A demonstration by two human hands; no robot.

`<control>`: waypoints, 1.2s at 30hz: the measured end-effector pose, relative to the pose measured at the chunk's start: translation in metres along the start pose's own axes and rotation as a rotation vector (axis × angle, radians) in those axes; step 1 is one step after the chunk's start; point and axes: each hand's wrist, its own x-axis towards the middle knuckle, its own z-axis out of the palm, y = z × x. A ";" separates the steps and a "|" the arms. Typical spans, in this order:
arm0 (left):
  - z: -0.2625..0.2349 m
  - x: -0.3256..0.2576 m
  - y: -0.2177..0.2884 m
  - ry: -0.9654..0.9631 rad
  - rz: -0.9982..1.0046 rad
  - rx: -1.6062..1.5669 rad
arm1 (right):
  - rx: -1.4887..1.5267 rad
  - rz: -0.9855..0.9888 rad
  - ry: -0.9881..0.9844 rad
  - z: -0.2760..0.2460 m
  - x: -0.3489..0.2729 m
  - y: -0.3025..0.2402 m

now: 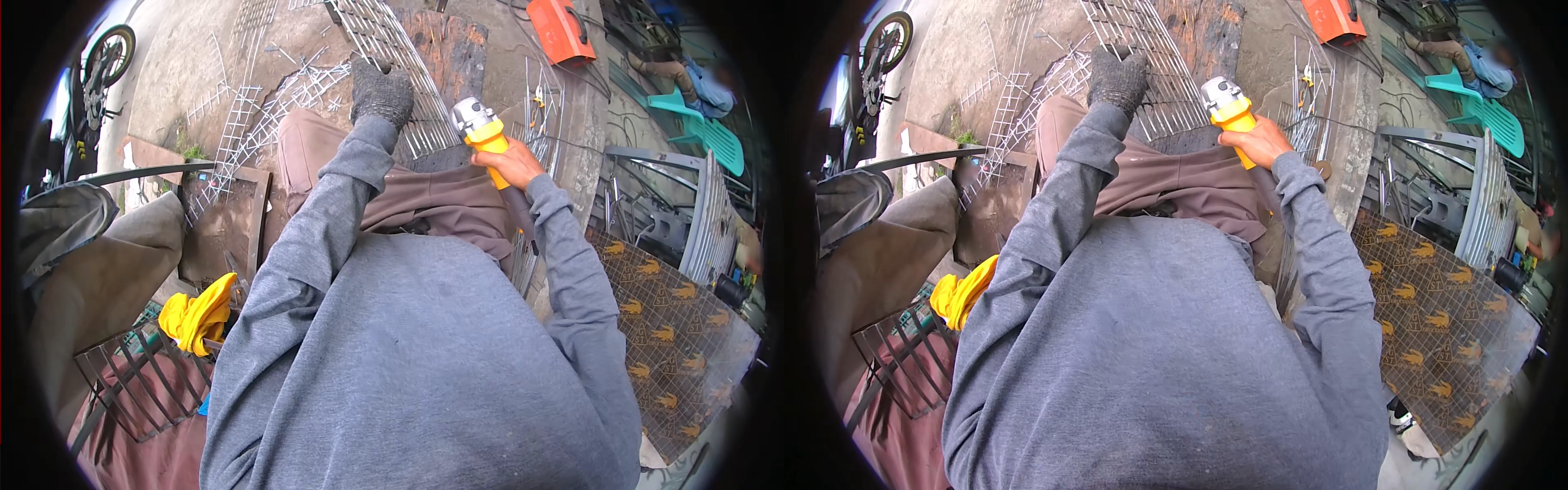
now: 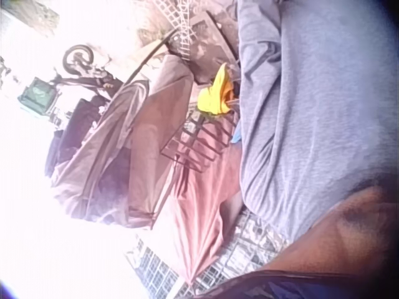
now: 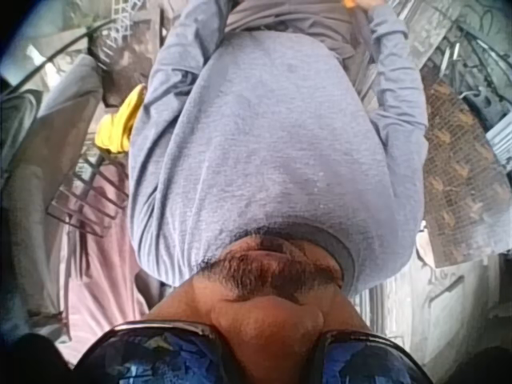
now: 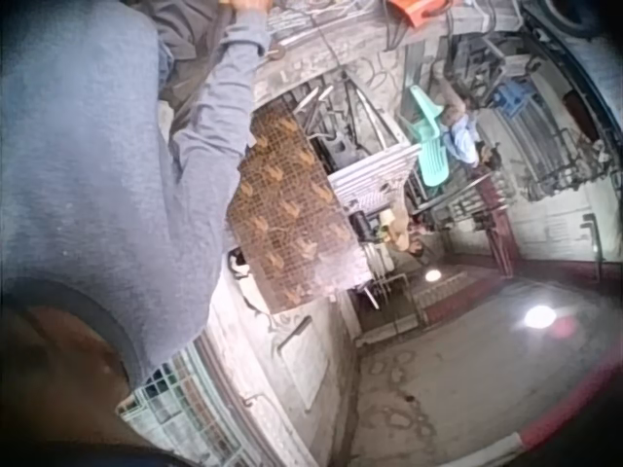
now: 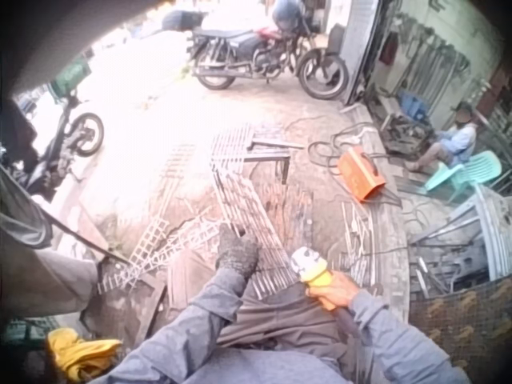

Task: The person is using an angle grinder to smooth the edges of a metal wire grate.

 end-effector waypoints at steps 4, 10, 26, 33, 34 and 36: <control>-0.001 -0.001 0.001 0.001 -0.014 0.030 | 0.028 0.022 -0.011 0.000 0.002 0.010; -0.001 -0.001 0.003 -0.005 0.003 0.018 | 0.093 0.001 -0.031 0.003 0.000 0.001; -0.018 0.006 -0.039 -0.160 -0.103 -0.245 | 0.152 0.085 -0.065 -0.002 -0.003 -0.006; -0.012 -0.015 -0.078 -0.097 -0.246 -0.535 | 0.196 0.118 0.035 -0.005 -0.038 0.014; -0.011 -0.014 -0.085 -0.096 -0.254 -0.537 | 0.137 0.053 0.101 -0.004 -0.042 0.018; -0.011 -0.010 -0.100 -0.114 -0.244 -0.490 | 0.112 0.055 0.101 -0.003 -0.053 0.024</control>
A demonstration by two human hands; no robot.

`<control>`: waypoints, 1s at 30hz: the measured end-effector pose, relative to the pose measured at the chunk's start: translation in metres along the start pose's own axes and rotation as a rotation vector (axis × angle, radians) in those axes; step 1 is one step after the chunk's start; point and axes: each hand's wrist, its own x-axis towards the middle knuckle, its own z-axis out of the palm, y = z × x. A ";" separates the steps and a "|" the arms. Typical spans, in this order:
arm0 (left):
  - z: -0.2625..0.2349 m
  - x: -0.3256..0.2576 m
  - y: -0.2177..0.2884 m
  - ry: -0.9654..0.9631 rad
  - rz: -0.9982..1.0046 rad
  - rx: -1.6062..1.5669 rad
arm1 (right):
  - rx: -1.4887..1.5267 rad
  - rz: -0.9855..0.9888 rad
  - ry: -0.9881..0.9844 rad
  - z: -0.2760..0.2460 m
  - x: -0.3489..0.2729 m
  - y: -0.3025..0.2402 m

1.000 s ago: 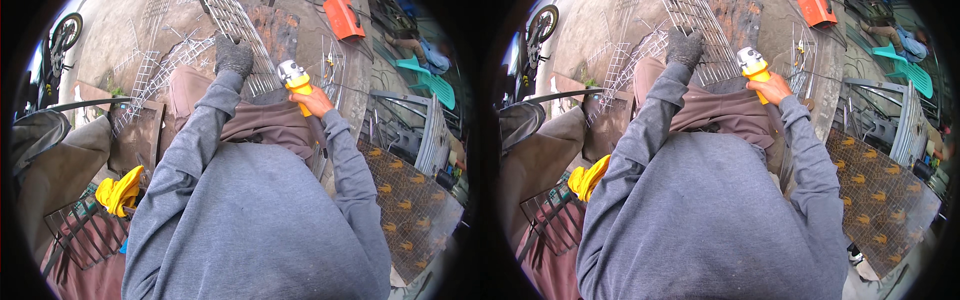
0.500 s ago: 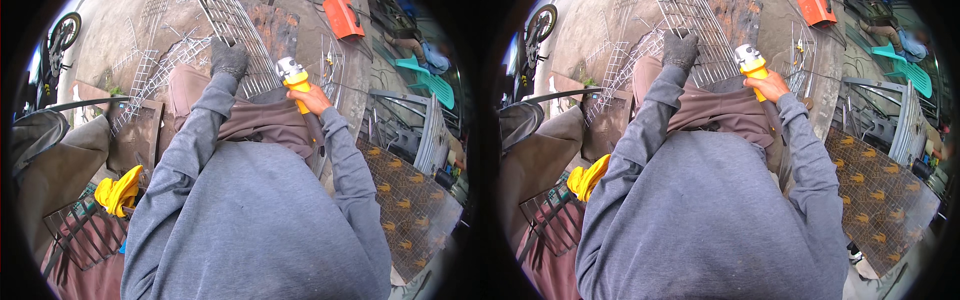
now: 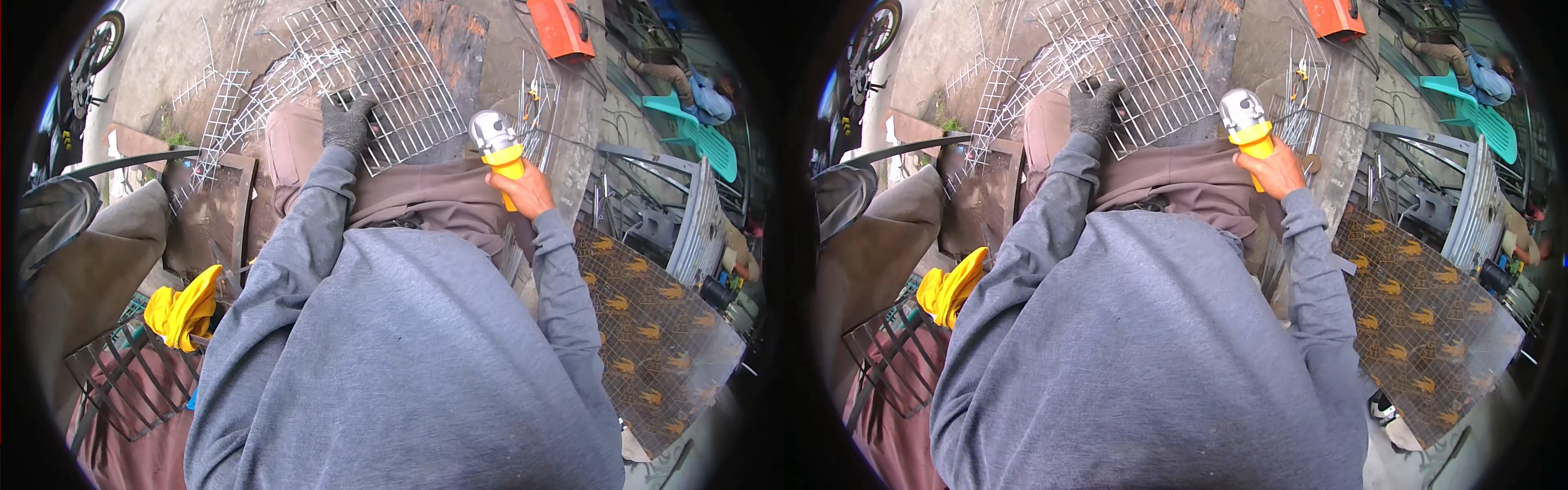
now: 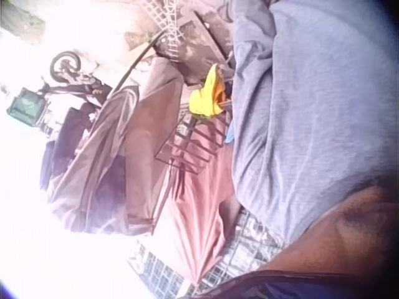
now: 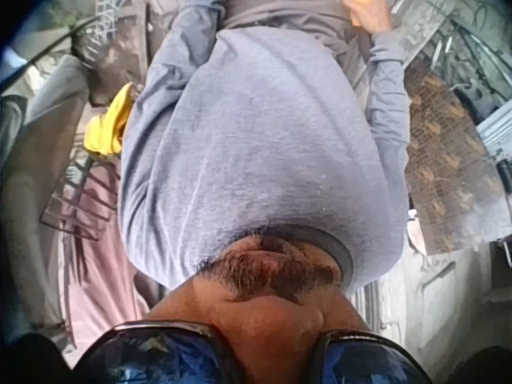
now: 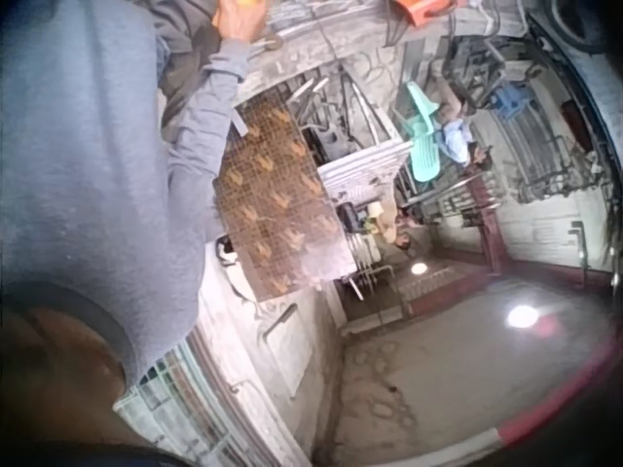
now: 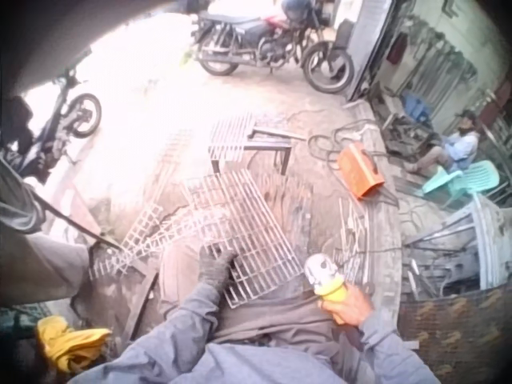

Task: The person is using an angle grinder to smooth the edges of a metal wire grate.

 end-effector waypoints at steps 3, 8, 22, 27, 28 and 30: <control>-0.001 0.002 -0.007 0.018 -0.011 0.018 | 0.125 0.066 -0.027 0.003 -0.010 0.013; -0.008 0.007 -0.018 0.008 -0.015 -0.012 | 0.251 0.125 -0.086 0.013 -0.020 0.002; -0.009 0.005 -0.017 -0.010 -0.032 -0.021 | 0.348 0.211 -0.137 0.014 -0.018 -0.006; -0.009 0.002 -0.015 0.004 -0.026 -0.061 | 0.277 0.217 -0.147 0.016 -0.014 -0.015; -0.008 0.003 -0.014 0.007 -0.028 -0.062 | 0.287 0.211 -0.139 0.017 -0.013 -0.015; -0.007 0.004 -0.013 -0.039 -0.034 -0.076 | 0.295 0.206 -0.135 0.017 -0.011 -0.017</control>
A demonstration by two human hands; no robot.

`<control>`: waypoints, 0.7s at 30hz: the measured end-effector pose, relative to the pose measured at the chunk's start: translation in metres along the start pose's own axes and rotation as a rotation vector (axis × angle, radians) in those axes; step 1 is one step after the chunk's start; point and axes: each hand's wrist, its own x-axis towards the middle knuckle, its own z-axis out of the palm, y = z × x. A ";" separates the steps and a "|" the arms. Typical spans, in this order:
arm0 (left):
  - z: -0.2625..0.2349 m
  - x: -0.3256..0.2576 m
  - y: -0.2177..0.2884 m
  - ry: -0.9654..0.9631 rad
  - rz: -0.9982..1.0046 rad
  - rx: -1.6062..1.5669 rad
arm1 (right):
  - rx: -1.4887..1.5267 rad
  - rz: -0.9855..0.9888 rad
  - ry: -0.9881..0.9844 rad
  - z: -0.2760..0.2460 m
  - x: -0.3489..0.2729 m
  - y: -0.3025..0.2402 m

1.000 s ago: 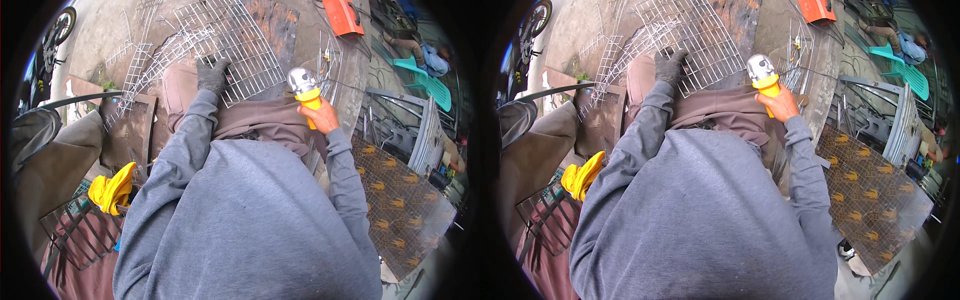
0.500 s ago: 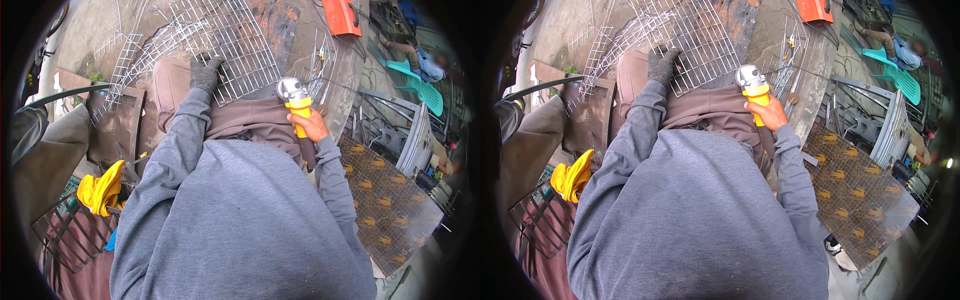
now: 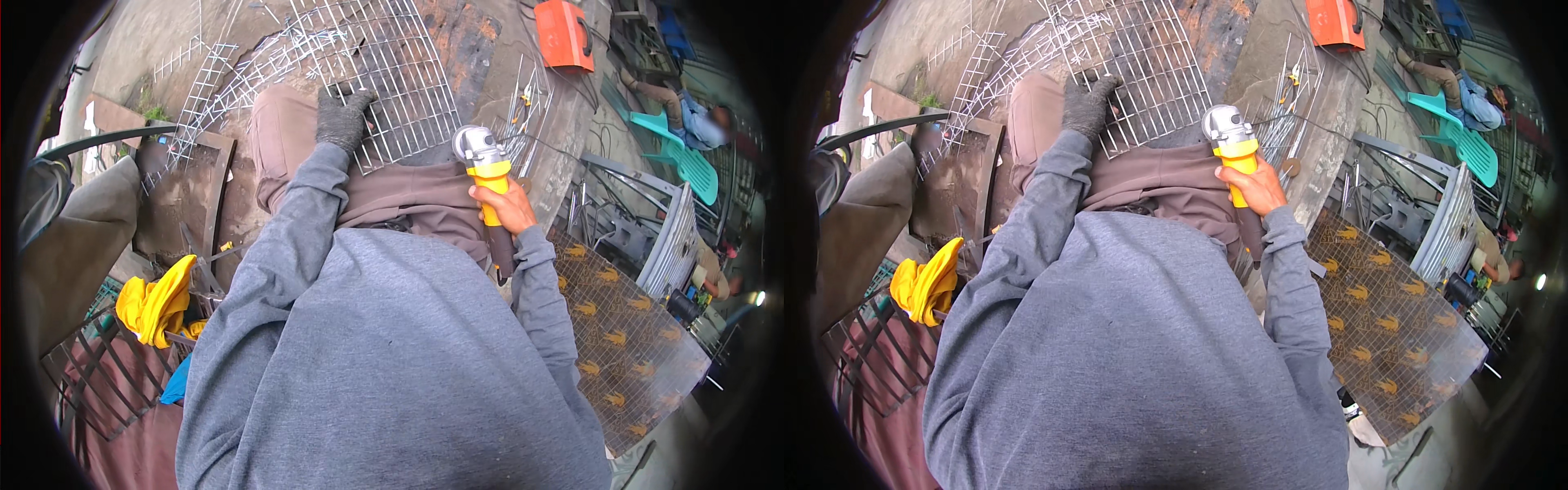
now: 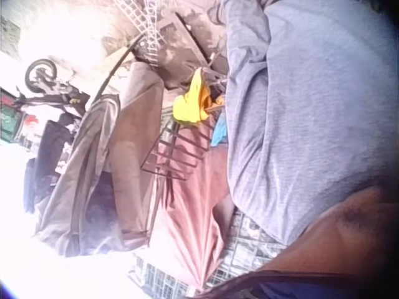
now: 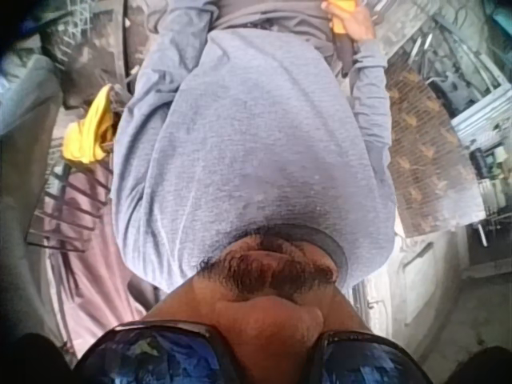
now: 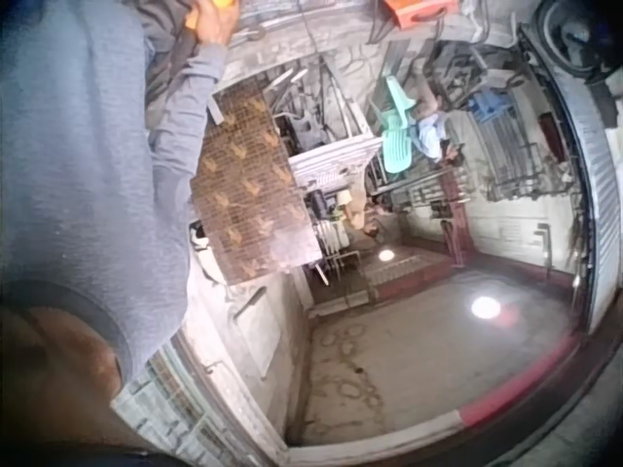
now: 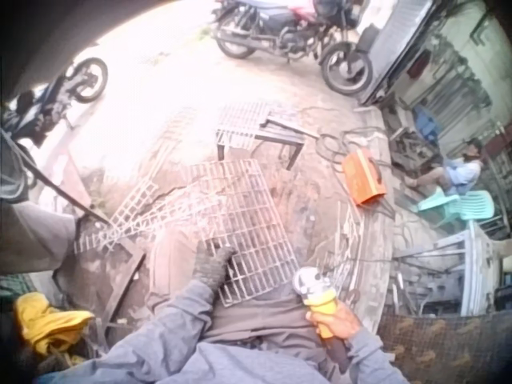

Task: The person is using an angle grinder to smooth the edges of a metal wire grate.

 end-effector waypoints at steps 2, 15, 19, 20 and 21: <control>0.001 -0.001 0.000 0.002 -0.001 -0.021 | 0.000 -0.023 0.005 0.000 0.005 -0.002; 0.016 -0.021 0.033 0.053 -0.016 0.133 | -0.311 -0.154 0.052 -0.006 0.049 -0.022; 0.023 -0.014 0.028 0.108 0.084 0.283 | -0.440 -0.222 0.132 -0.004 0.023 -0.017; 0.025 -0.015 0.034 0.108 0.083 0.281 | -0.456 -0.207 0.154 -0.004 0.013 -0.017; 0.026 -0.015 0.037 0.103 0.033 0.378 | -0.469 -0.170 0.153 -0.014 0.014 -0.005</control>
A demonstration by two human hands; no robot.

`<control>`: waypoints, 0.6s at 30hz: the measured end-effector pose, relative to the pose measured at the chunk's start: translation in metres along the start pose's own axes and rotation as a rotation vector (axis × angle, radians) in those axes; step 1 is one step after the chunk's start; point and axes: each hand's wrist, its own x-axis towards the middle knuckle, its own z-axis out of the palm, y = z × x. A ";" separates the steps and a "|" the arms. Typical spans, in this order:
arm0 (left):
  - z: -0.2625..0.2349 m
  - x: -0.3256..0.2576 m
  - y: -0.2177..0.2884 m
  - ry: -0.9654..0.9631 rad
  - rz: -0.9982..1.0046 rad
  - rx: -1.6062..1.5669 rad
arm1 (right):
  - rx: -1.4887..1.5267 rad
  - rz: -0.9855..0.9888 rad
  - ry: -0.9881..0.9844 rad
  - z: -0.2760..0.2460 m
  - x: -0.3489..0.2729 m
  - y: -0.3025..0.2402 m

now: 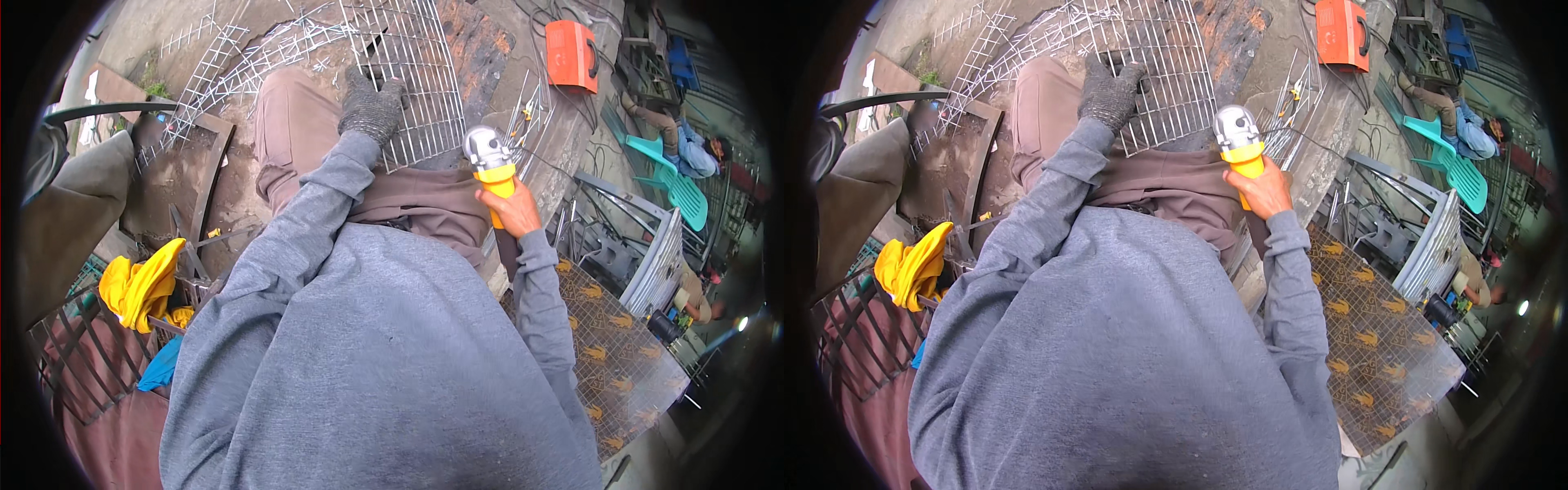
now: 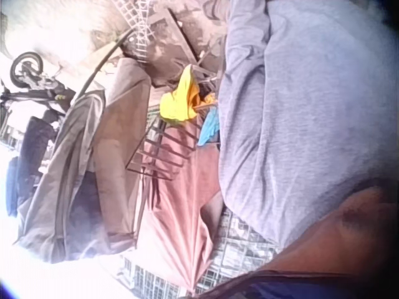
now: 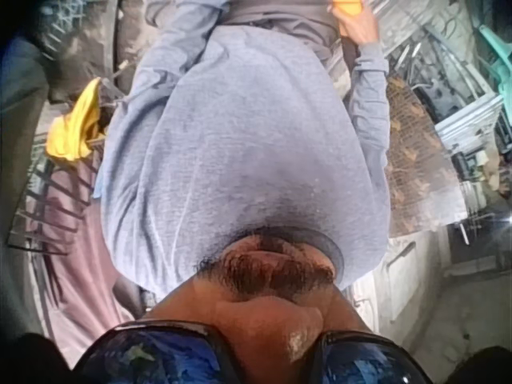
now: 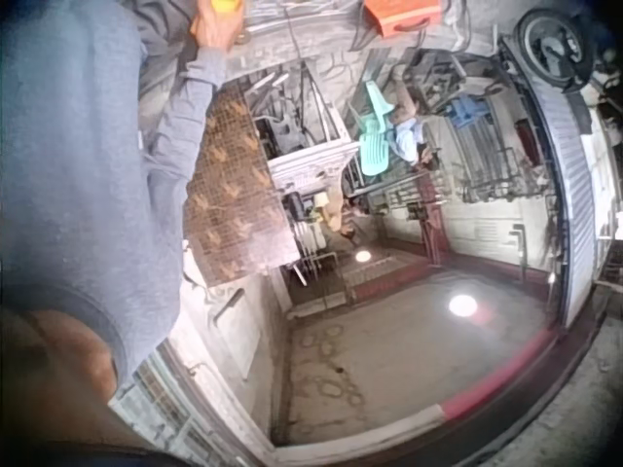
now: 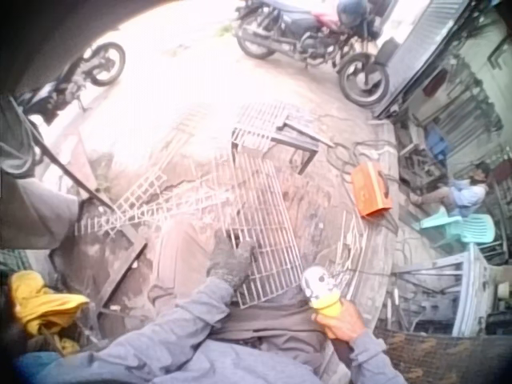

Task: The person is using an angle grinder to smooth the edges of a metal wire grate.

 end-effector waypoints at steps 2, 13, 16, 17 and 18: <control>0.004 0.005 -0.010 0.089 0.096 0.112 | 0.001 0.025 -0.024 -0.006 -0.007 0.007; -0.001 0.009 -0.019 0.021 -0.004 0.080 | 0.294 0.144 -0.161 -0.007 -0.002 -0.017; -0.008 0.007 -0.023 -0.021 -0.048 -0.028 | 0.381 0.188 -0.198 -0.009 0.005 -0.026; -0.007 0.006 -0.024 -0.020 -0.051 -0.029 | 0.408 0.226 -0.219 -0.012 0.007 -0.026; -0.007 0.006 -0.026 -0.053 -0.062 -0.117 | 0.435 0.264 -0.240 -0.013 0.010 -0.026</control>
